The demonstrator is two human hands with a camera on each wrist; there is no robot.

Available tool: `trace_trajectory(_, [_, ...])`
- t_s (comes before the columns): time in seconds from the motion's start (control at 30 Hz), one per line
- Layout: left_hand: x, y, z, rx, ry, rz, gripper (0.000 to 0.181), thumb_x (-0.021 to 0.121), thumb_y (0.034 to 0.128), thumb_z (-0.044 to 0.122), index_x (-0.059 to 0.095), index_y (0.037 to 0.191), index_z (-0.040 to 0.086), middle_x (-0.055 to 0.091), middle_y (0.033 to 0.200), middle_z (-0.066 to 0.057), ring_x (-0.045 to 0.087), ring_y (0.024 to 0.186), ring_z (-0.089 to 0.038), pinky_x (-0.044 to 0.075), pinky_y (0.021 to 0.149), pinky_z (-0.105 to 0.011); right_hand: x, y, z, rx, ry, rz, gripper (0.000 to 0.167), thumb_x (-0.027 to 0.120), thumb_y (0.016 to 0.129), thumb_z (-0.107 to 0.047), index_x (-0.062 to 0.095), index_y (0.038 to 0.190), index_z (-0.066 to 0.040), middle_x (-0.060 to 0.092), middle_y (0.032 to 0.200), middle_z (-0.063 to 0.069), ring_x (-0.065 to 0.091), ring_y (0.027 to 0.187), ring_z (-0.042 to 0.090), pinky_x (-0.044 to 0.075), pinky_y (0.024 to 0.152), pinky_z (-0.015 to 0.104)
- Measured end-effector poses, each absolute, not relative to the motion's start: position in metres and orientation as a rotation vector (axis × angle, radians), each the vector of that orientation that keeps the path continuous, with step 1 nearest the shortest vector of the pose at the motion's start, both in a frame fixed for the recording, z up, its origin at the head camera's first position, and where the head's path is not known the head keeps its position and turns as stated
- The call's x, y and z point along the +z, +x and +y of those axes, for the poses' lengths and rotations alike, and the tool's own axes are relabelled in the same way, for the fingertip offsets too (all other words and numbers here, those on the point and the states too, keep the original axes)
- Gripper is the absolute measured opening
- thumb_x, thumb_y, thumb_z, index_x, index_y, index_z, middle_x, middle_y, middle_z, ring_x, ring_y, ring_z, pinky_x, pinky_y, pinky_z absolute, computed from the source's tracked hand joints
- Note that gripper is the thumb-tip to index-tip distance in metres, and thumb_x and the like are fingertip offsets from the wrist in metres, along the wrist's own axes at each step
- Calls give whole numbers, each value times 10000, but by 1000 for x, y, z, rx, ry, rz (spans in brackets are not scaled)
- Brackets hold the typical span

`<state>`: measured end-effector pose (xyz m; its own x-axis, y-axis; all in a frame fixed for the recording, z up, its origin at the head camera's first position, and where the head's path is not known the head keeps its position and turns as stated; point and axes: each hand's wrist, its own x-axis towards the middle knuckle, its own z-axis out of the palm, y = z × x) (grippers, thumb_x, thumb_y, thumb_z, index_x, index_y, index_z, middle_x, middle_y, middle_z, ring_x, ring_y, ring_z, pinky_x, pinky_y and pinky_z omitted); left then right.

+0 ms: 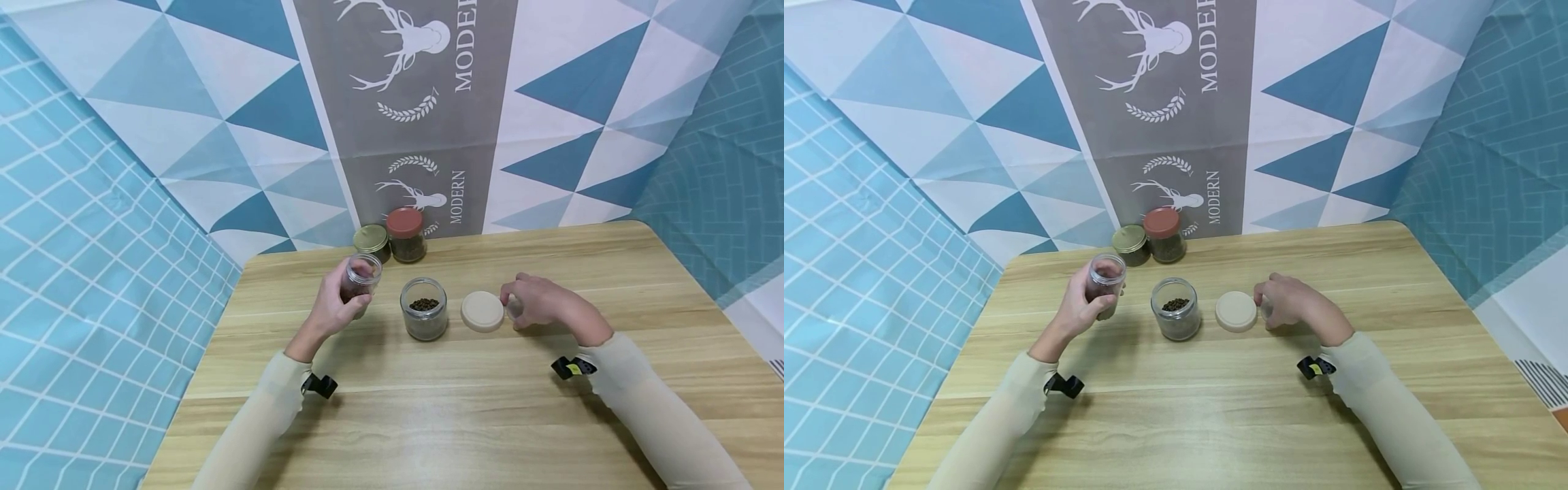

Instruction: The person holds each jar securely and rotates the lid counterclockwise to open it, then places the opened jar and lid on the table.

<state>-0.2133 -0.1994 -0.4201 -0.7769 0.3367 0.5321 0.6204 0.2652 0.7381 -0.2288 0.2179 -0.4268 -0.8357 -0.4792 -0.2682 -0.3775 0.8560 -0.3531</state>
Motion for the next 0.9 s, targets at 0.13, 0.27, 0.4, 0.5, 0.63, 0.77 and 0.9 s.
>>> trace_trajectory(0.13, [-420,-213,-200,-1521,-880,-2269,481,715,864,246,661,1242,-48,723,1138,-272,667,1020,-55,553,882,-194,-421,-229,218,-417,-633,2671,423,963,838,-180,761,1206,-127,641,1218,199,608,996,298,579,898,494])
trace_trajectory(0.27, [-418,-212,-201,-1515,-872,-2282,490,714,863,264,660,1242,-43,727,1137,-271,669,1006,-64,550,866,-194,-415,-230,218,-442,-607,2663,489,954,825,-180,760,1270,-117,636,1269,219,603,986,292,559,846,440])
trace_trajectory(0.4, [-418,-213,-202,-1502,-867,-2291,495,707,862,266,665,1247,-42,733,1147,-271,667,1005,-62,549,862,-197,-407,-231,217,-447,-600,2666,527,943,837,-187,750,1321,-107,635,1310,238,605,999,293,561,842,433])
trace_trajectory(0.5, [-418,-213,-201,-1502,-871,-2291,491,706,862,256,666,1250,-42,732,1142,-272,665,996,-60,550,859,-201,-402,-230,218,-440,-613,2675,522,921,861,-193,741,1342,-102,635,1323,254,610,999,297,572,842,449])
trace_trajectory(0.63, [-417,-213,-201,-1503,-873,-2300,495,707,861,256,661,1252,-45,728,1131,-266,657,964,-64,545,824,-201,-394,-229,219,-449,-624,2687,512,900,892,-185,727,1365,-93,631,1340,274,618,1002,311,583,853,487])
trace_trajectory(0.77, [-417,-214,-201,-1512,-883,-2299,509,726,892,305,655,1261,-38,722,1123,-263,647,909,-66,540,756,-207,-388,-228,219,-470,-630,2700,511,901,909,-171,720,1379,-80,627,1361,289,638,1038,333,596,895,546])
trace_trajectory(0.9, [-418,-214,-201,-1548,-882,-2281,552,751,953,388,646,1287,-38,717,1090,-241,630,811,-38,524,675,-210,-387,-228,219,-465,-637,2707,503,911,918,-175,724,1374,-78,630,1357,290,646,1059,339,597,929,578])
